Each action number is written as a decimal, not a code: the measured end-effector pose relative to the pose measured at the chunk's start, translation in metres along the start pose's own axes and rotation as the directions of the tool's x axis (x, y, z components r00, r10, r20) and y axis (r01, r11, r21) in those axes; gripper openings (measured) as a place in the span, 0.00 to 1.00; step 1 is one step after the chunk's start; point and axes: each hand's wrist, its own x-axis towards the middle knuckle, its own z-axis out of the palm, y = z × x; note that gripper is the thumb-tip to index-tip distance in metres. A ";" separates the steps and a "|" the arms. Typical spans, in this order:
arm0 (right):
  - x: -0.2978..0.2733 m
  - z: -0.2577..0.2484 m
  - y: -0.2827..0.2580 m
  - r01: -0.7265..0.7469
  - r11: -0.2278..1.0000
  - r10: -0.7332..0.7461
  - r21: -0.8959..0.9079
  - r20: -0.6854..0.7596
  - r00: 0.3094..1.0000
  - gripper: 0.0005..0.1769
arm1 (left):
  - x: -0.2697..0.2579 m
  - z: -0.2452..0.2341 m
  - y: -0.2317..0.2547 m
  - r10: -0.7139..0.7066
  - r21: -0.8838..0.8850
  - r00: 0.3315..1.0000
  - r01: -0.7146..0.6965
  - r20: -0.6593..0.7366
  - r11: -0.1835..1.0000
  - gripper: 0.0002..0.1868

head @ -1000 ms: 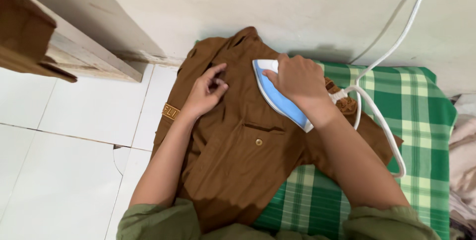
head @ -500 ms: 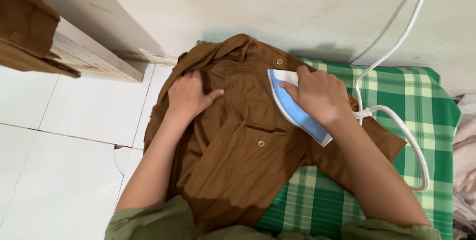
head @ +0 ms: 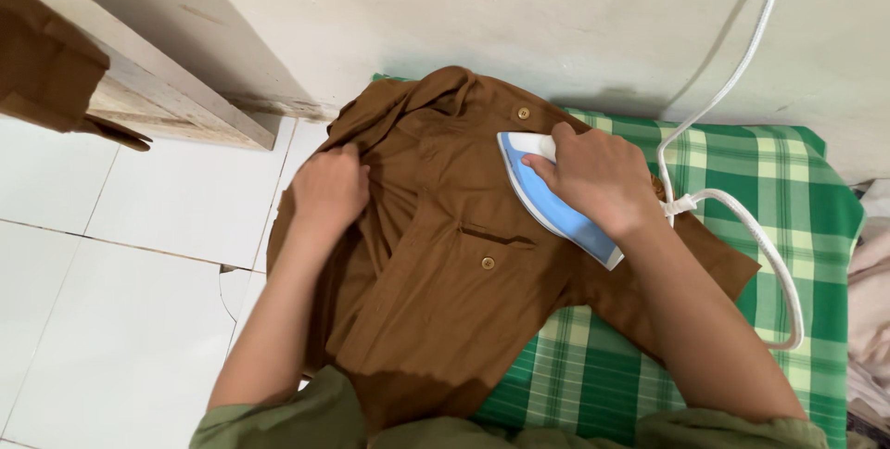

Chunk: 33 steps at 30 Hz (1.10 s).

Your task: The person irons a brown short-sleeved shirt on a green and white checkered ironing board. They smooth the fabric with one hand while moving the iron with the other, then flip the shirt to iron the back and sleeves.

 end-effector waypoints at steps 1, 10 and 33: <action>0.001 0.000 0.000 0.025 1.000 -0.025 0.009 -0.011 1.000 0.30 | -0.001 0.000 0.006 0.025 -0.018 0.998 -0.026 -0.049 1.000 0.15; 0.029 0.007 -0.013 0.084 0.993 -0.072 0.084 -0.137 0.988 0.29 | 0.000 0.002 0.065 0.143 -0.727 0.968 0.054 0.207 0.685 0.35; 0.024 -0.002 -0.025 0.383 0.923 -0.382 0.038 -0.048 0.923 0.28 | -0.019 0.045 0.033 0.078 -0.933 0.981 0.142 0.177 0.330 0.34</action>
